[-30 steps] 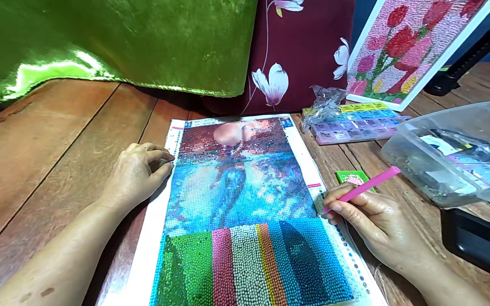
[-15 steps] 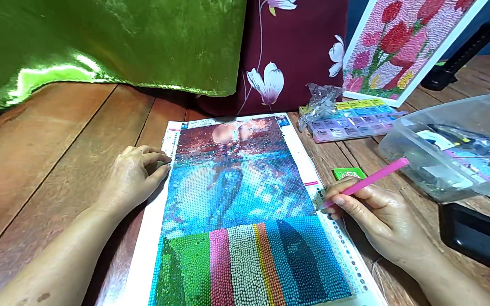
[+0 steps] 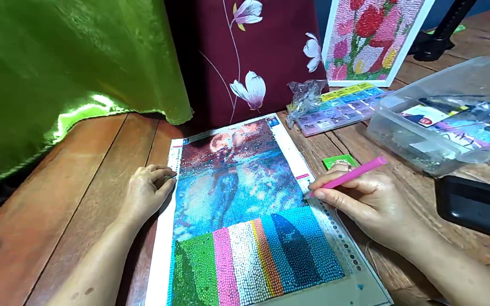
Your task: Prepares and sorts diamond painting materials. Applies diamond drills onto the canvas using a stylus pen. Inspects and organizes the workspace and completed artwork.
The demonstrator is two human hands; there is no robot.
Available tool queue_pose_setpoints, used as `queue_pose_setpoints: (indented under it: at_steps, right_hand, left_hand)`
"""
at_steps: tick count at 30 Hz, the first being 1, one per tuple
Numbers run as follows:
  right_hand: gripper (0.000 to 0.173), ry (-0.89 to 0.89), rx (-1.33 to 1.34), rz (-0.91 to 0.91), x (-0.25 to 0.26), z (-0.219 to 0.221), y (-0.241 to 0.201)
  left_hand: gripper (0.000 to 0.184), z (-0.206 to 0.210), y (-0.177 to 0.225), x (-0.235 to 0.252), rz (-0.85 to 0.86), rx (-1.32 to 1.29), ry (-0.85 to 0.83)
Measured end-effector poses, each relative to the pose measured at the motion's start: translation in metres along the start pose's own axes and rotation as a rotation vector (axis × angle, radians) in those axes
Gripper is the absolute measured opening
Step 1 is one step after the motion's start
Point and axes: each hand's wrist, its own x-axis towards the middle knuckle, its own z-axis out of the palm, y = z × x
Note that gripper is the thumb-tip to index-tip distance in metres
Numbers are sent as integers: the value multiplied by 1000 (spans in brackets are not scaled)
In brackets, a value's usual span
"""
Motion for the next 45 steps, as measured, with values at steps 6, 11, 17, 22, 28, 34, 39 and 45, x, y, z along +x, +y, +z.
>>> queue_pose_setpoints:
  at_steps: [6, 11, 17, 22, 28, 34, 39, 45]
  right_hand:
    - [13, 54, -4, 41, -6, 1, -14]
    - [23, 54, -91, 86, -38, -9, -4]
    - [17, 21, -120, 98, -43, -9, 0]
    - [18, 16, -150, 43, -40, -8, 4]
    - [17, 28, -138, 66, -39, -11, 3]
    - [17, 41, -112, 76, -37, -10, 2]
    - [19, 39, -109, 73, -37, -10, 2]
    - [19, 19, -110, 55, -37, -10, 4]
  left_hand:
    - [6, 0, 2, 0, -44, -8, 27]
    - [6, 1, 2, 0, -46, 12, 20]
    - [8, 2, 1, 0, -28, 12, 11]
    - [10, 3, -1, 0, -36, 16, 8]
    - [8, 4, 1, -1, -37, 4, 16]
    - [10, 3, 0, 0, -21, 10, 16]
    - [10, 2, 2, 0, -30, 13, 12]
    - [10, 3, 1, 0, -39, 15, 11]
